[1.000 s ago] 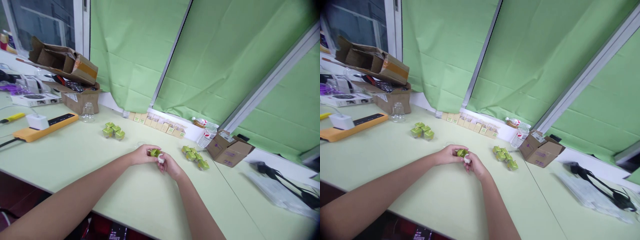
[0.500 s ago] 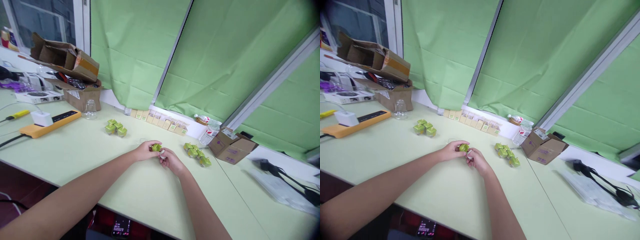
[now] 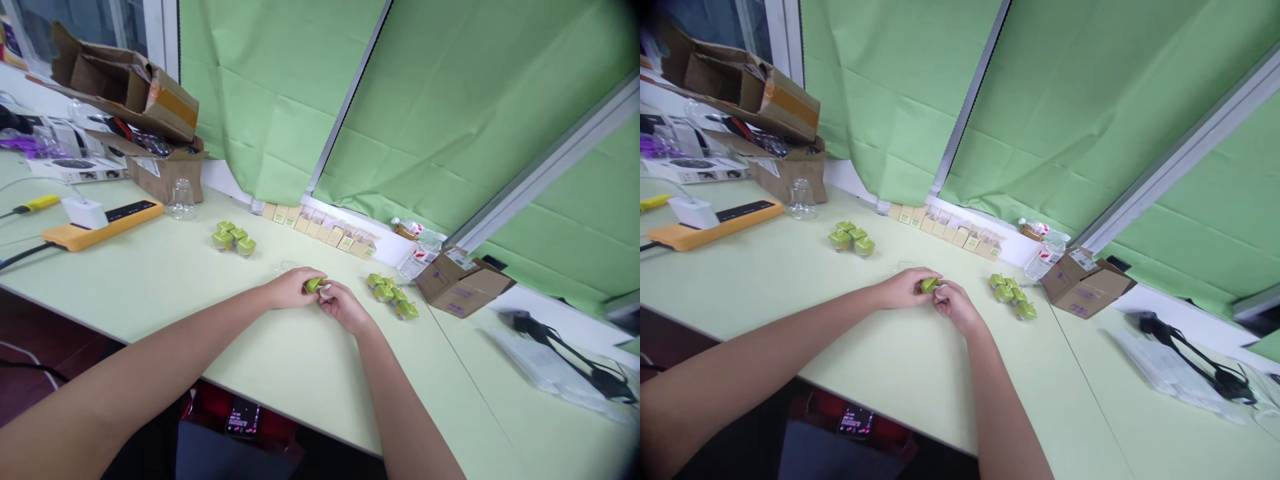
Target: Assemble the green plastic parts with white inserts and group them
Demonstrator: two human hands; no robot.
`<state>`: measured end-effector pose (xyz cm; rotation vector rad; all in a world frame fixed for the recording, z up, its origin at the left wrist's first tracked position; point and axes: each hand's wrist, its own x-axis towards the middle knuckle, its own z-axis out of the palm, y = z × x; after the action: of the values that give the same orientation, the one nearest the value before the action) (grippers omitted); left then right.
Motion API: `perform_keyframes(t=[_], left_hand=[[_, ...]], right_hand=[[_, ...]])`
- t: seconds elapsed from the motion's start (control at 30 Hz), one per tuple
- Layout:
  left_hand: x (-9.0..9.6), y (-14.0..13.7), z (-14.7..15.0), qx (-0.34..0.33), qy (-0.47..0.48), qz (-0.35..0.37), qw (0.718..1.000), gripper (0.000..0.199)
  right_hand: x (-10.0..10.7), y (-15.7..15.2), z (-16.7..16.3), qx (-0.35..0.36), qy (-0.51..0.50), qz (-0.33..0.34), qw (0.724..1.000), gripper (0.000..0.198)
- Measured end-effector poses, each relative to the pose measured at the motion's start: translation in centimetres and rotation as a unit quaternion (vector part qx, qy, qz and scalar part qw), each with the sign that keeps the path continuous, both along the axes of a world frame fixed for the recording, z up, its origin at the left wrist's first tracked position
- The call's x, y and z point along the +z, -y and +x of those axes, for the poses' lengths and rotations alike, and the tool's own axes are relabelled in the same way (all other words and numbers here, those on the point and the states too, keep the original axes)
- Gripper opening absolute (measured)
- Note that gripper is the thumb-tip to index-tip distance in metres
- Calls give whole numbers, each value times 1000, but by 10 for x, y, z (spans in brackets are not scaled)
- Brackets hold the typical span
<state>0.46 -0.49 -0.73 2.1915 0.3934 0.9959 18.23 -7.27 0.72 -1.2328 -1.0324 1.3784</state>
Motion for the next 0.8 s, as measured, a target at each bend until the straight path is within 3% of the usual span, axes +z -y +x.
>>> perform_keyframes(t=[0.13,0.53,0.8], left_hand=[[2,0,-1,16,-5,15,1000,52],[2,-2,-2,33,-15,59,998,45],[0,-3,-3,26,-20,66,997,46]], right_hand=[[-1,-2,2,-6,-39,9,999,26],[0,1,-3,-3,19,16,1000,37],[-3,-1,-1,9,25,13,1000,32]])
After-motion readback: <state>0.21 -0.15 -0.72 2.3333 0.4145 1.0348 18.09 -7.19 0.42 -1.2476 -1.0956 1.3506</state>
